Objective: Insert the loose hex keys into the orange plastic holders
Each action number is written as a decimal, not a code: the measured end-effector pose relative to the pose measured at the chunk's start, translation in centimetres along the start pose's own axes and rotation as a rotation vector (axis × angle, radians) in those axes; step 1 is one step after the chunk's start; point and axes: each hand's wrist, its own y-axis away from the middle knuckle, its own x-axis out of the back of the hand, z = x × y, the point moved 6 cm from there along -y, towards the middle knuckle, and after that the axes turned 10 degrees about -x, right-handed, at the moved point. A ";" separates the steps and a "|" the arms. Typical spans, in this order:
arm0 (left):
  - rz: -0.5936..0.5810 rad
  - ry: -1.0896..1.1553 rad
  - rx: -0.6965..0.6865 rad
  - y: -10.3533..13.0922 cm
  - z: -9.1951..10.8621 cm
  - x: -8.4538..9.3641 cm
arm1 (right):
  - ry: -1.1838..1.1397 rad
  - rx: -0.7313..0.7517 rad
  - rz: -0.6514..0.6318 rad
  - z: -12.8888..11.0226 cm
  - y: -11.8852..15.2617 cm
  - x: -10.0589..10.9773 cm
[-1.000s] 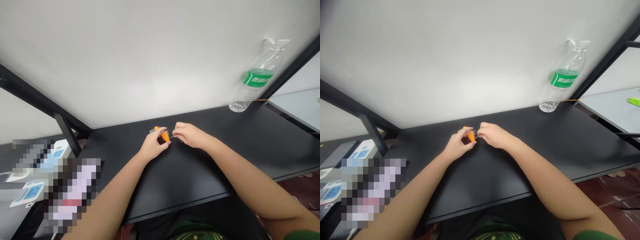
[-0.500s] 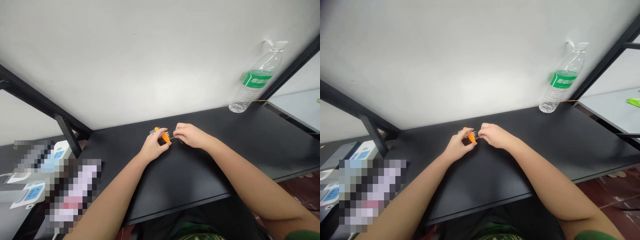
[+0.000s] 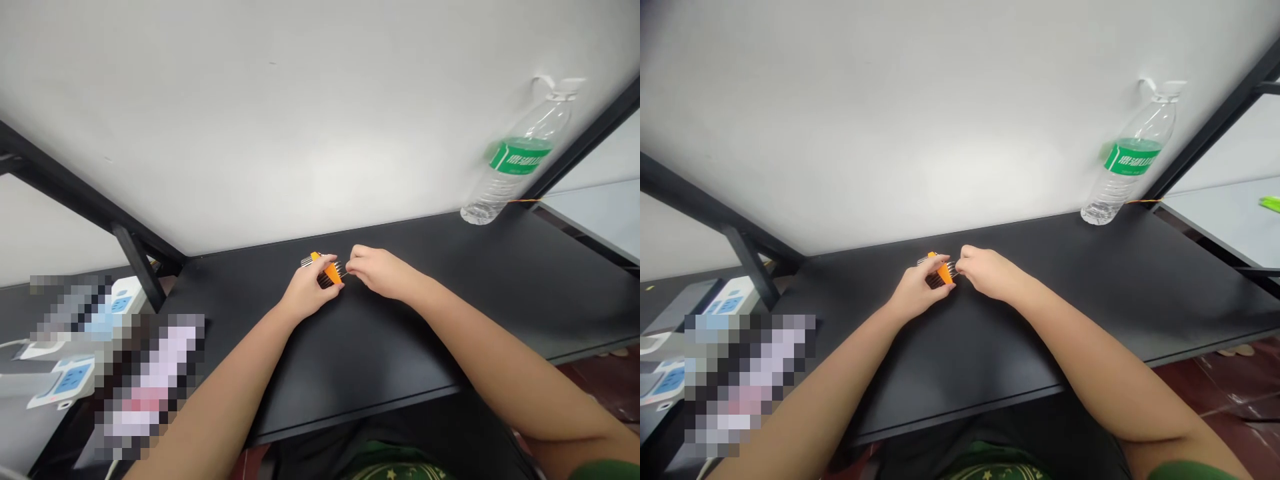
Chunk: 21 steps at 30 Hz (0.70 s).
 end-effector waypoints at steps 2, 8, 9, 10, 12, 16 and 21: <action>0.002 0.009 -0.014 0.0 0.1 0.0 | 0.002 0.000 -0.006 -0.5 0.1 -0.2; -0.001 0.042 -0.039 0.0 0.4 -0.2 | -0.167 0.033 -0.047 -1.7 -0.2 -1.6; 0.007 0.047 -0.037 0.0 0.4 -0.1 | -0.194 0.028 -0.041 -1.7 -0.3 -1.7; 0.016 0.048 -0.033 0.0 0.4 -0.1 | -0.213 0.021 -0.033 -1.7 -0.4 -1.9; 0.028 0.045 -0.022 0.0 0.2 -0.1 | -0.219 0.004 -0.017 -1.3 -0.6 -2.0; 0.034 0.034 -0.028 0.0 0.0 -0.1 | -0.119 -0.057 0.003 0.1 -0.7 -1.7; 0.069 0.017 -0.007 0.1 -0.4 0.1 | 0.089 -0.308 -0.044 3.5 -0.8 -1.0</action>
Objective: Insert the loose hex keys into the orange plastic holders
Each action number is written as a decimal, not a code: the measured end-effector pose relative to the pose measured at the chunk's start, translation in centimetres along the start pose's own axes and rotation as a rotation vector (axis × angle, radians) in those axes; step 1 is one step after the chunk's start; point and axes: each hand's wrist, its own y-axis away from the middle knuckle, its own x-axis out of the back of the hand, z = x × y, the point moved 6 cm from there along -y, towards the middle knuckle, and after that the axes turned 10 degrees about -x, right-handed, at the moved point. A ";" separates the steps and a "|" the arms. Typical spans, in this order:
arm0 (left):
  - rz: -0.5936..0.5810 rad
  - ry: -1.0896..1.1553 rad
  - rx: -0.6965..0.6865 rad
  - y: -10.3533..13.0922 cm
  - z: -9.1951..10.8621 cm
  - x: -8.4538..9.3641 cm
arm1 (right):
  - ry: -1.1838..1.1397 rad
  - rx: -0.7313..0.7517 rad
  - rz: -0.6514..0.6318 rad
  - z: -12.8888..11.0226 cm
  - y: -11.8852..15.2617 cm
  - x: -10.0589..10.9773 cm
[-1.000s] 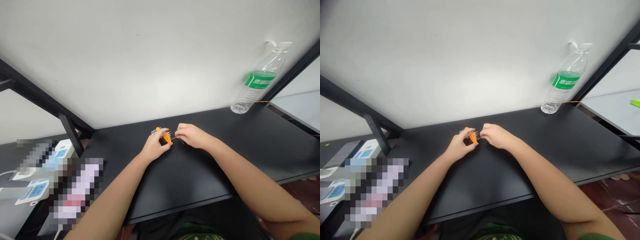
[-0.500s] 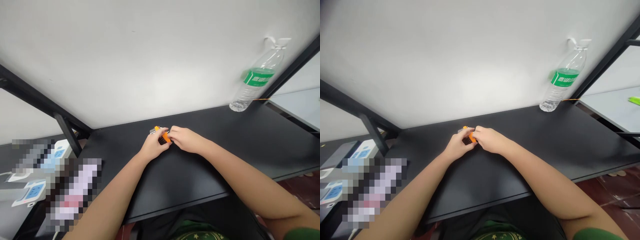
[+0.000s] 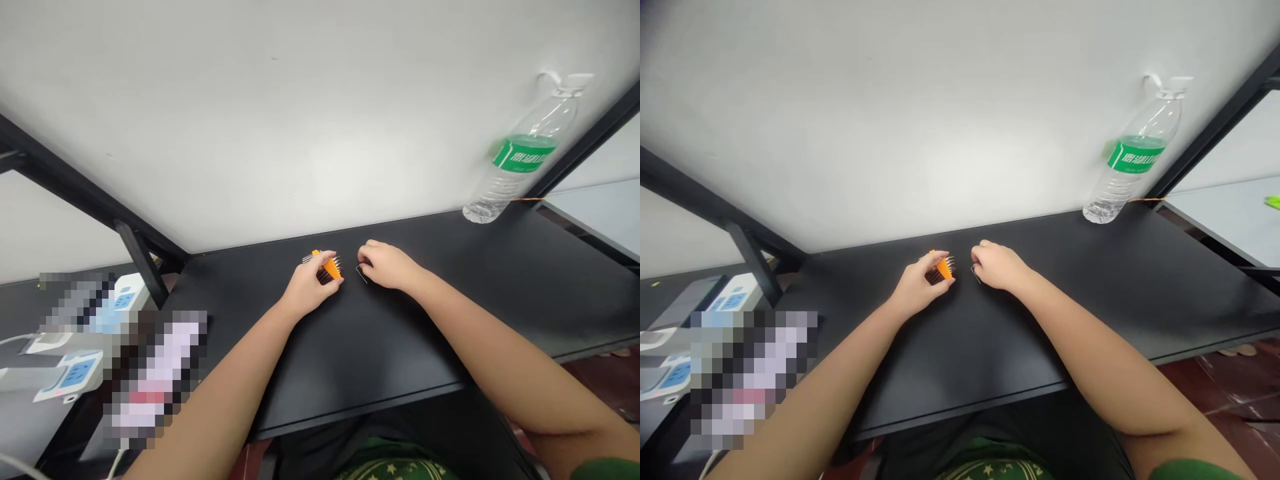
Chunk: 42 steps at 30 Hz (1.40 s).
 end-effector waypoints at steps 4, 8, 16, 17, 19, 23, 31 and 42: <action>-0.020 -0.012 0.003 0.0 0.0 -0.1 | 0.100 -0.115 -0.088 0.3 -0.3 -0.5; -0.024 -0.015 0.000 -0.1 0.0 -0.1 | 0.193 -0.088 -0.156 -1.2 0.3 -1.0; -0.025 -0.022 -0.017 0.1 -0.2 -0.1 | 0.047 0.172 -0.219 -1.2 1.6 0.1; -0.026 -0.021 -0.024 0.1 -0.2 -0.1 | 0.065 0.213 -0.235 -1.5 1.8 0.1; -0.026 -0.015 -0.029 0.1 -0.3 -0.1 | 0.143 0.230 -0.246 -2.0 2.1 -0.2; -0.026 -0.020 -0.042 0.2 -0.1 0.0 | 0.162 0.246 -0.226 -3.7 2.4 -0.8; 0.020 -0.022 -0.069 0.0 0.5 0.4 | -0.171 0.198 -0.122 -3.7 1.7 0.4; 0.025 -0.058 -0.092 0.0 1.0 0.5 | -0.289 0.223 -0.117 -3.7 1.5 0.4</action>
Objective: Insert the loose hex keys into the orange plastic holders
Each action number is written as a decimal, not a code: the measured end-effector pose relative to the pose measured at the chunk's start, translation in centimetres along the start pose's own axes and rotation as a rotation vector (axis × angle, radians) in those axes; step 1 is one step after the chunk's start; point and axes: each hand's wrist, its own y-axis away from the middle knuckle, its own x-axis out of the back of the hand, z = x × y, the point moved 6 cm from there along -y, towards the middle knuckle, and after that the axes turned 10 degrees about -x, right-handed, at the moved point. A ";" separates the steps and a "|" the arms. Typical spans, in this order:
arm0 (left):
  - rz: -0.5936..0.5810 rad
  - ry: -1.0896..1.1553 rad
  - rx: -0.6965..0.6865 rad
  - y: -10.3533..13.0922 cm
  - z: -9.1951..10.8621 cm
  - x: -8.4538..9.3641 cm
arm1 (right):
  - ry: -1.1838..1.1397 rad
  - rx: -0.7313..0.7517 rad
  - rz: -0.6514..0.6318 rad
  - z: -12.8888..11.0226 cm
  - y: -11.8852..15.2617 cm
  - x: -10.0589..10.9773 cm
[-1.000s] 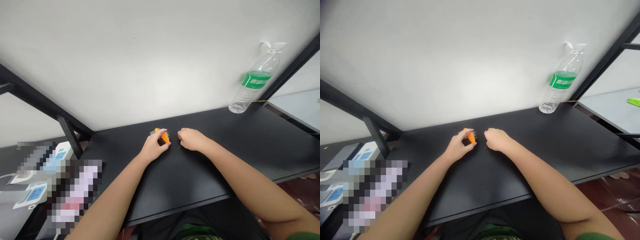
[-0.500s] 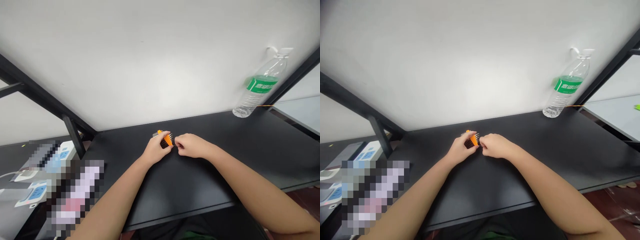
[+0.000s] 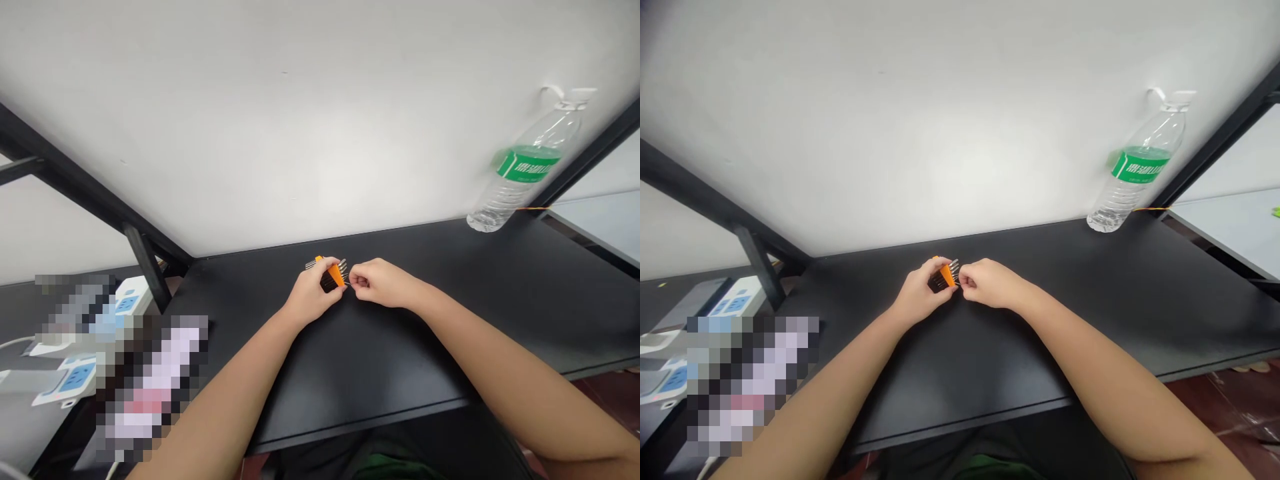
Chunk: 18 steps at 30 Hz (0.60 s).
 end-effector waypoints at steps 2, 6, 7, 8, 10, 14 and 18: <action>-0.004 -0.018 -0.008 0.0 0.1 0.0 | -0.027 0.008 -0.005 0.1 0.0 0.0; -0.013 -0.060 -0.009 0.0 0.2 0.1 | -0.218 -0.095 -0.024 0.6 -0.1 -0.1; -0.012 -0.065 -0.009 0.0 0.3 0.2 | -0.288 -0.151 -0.031 0.8 -0.1 -0.2; -0.017 -0.065 -0.011 0.0 0.5 0.2 | -0.343 -0.201 -0.032 1.0 -0.1 -0.2; -0.038 -0.055 -0.016 0.0 0.8 0.0 | -0.367 -0.237 0.016 0.9 -0.1 -0.1; -0.020 -0.024 0.004 0.1 1.0 -0.1 | -0.261 -0.097 0.160 -0.6 0.0 0.2; 0.098 0.100 -0.007 0.1 0.5 0.1 | -0.581 -0.126 0.108 -0.2 -0.4 -0.8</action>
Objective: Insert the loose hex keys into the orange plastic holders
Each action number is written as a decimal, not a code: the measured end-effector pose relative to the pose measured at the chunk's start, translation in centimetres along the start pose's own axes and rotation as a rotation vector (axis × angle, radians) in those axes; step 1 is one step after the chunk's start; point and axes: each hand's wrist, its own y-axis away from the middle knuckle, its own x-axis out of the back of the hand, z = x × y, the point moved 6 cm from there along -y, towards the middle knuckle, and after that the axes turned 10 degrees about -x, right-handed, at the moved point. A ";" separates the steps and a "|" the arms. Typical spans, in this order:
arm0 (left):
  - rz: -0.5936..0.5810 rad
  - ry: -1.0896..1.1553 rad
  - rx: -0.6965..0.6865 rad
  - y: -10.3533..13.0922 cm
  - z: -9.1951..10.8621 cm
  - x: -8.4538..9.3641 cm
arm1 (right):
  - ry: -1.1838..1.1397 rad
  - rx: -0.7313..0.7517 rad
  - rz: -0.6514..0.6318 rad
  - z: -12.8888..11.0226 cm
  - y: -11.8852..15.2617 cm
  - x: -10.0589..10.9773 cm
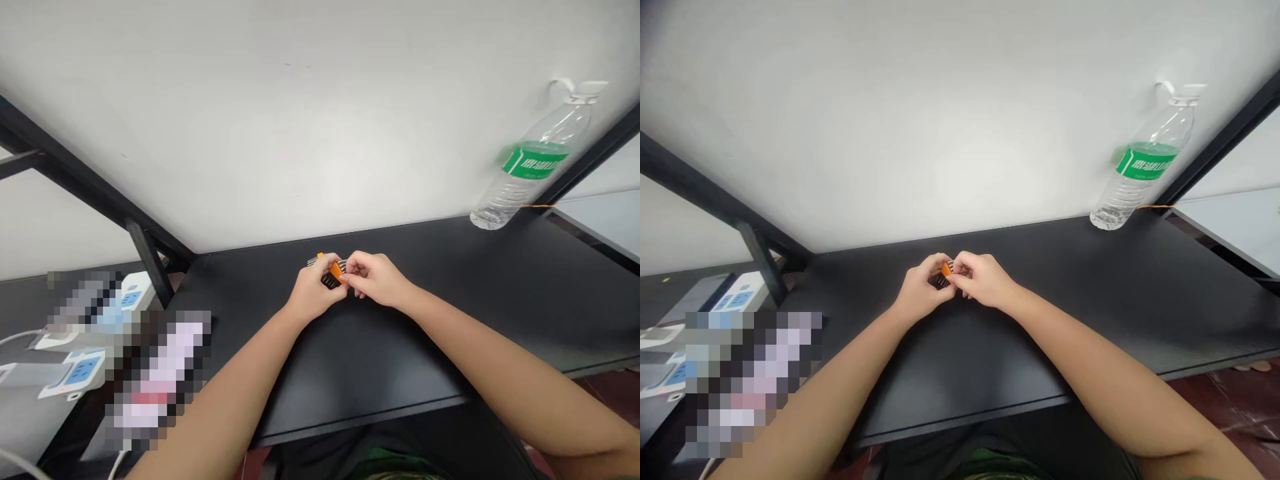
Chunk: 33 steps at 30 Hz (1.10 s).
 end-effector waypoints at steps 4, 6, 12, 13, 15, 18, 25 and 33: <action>0.075 0.115 0.005 0.0 -0.4 0.2 | -0.380 -0.081 -0.083 1.1 -0.5 -0.2; 0.086 0.164 -0.004 -0.1 -0.3 0.2 | -0.350 -0.060 -0.073 1.2 -0.7 0.0; 0.126 0.332 0.036 0.1 -0.7 0.1 | 0.052 0.334 0.124 0.0 0.0 0.8; 0.123 0.364 0.047 0.1 -0.8 0.0 | 0.090 0.398 0.139 -0.2 0.1 0.9; 0.093 0.430 0.072 0.2 -1.0 -0.4 | 0.133 0.466 0.144 -0.3 0.3 1.0; 0.025 0.509 0.123 0.3 -1.2 -1.0 | 0.128 0.443 0.123 -0.1 0.2 1.5; -0.069 0.243 0.047 0.2 -0.3 -0.8 | -0.073 -0.056 0.040 2.4 -1.5 1.9; -0.137 -0.020 -0.046 0.4 1.5 -0.7 | -0.422 -0.186 -0.186 2.7 -1.4 -1.6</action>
